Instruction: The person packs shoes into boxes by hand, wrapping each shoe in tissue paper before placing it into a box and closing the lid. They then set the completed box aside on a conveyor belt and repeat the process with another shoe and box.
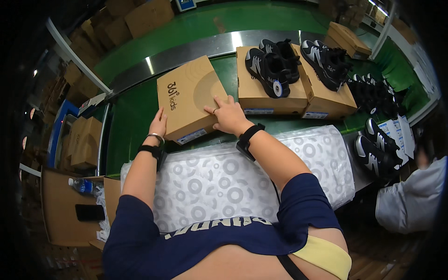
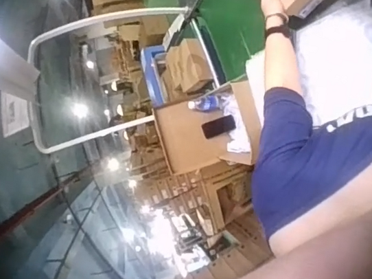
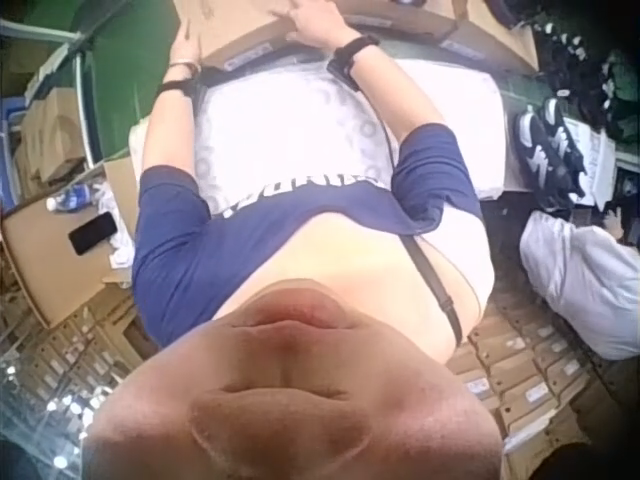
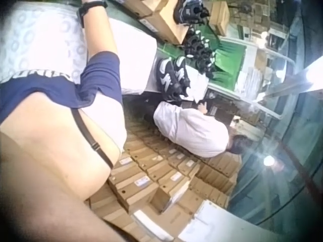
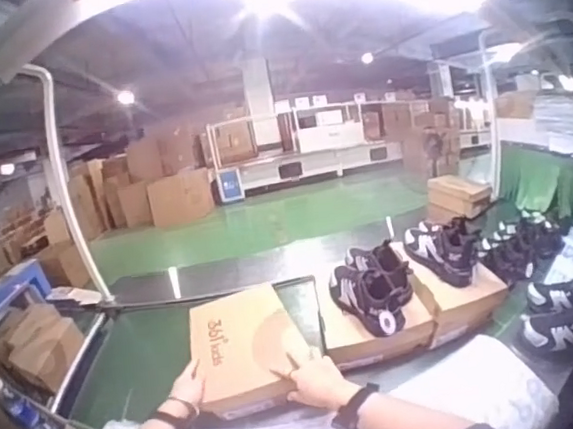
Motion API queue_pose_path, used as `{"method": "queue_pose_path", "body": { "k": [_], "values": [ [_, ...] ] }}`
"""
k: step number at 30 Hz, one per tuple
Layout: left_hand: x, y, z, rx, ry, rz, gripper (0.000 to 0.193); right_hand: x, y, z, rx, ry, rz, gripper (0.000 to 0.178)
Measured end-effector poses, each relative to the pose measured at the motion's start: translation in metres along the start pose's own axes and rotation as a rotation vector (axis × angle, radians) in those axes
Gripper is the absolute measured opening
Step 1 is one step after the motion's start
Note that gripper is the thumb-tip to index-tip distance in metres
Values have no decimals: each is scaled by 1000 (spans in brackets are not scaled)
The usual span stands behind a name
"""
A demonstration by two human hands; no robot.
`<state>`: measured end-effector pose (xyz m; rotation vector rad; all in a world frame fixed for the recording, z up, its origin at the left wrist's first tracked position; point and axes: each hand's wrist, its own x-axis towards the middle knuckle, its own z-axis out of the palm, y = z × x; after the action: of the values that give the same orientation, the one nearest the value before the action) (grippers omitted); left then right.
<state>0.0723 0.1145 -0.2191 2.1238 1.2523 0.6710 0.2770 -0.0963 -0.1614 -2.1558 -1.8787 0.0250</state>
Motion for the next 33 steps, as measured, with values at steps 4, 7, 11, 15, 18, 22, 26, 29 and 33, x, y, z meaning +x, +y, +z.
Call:
{"method": "queue_pose_path", "body": {
  "k": [4, 7, 11, 15, 18, 22, 26, 29, 33],
  "values": [
    [12, 86, -10, 373, -132, -121, 37, -27, 45, -1, 260, 470, 3, 49],
    [-12, 157, 17, 636, -327, 231, 54, -45, 72, -51, 72, 851, 193, 55],
    [-54, 202, 83, 594, -228, 646, 65, -36, 149, -91, -8, 500, 436, 45],
    [-35, 169, 84, 796, -196, 315, 60, -33, 144, -131, 328, 383, 303, 27],
    [-14, 119, 23, 791, -199, 28, 61, -63, 94, -191, 497, 397, 173, 25],
    [-56, 95, -21, 473, 53, 548, 86, -95, 15, -234, 714, 242, 136, 23],
    [-160, 149, -19, -561, -132, 821, 84, -92, -45, -195, 1529, 276, 95, 29],
    [-211, 144, -20, -1293, -419, 100, 56, -74, -61, -107, 1418, 529, 55, 52],
    [-226, 56, -71, -580, -295, -293, 42, -69, -67, -3, 1543, 314, 449, 36]
  ]
}}
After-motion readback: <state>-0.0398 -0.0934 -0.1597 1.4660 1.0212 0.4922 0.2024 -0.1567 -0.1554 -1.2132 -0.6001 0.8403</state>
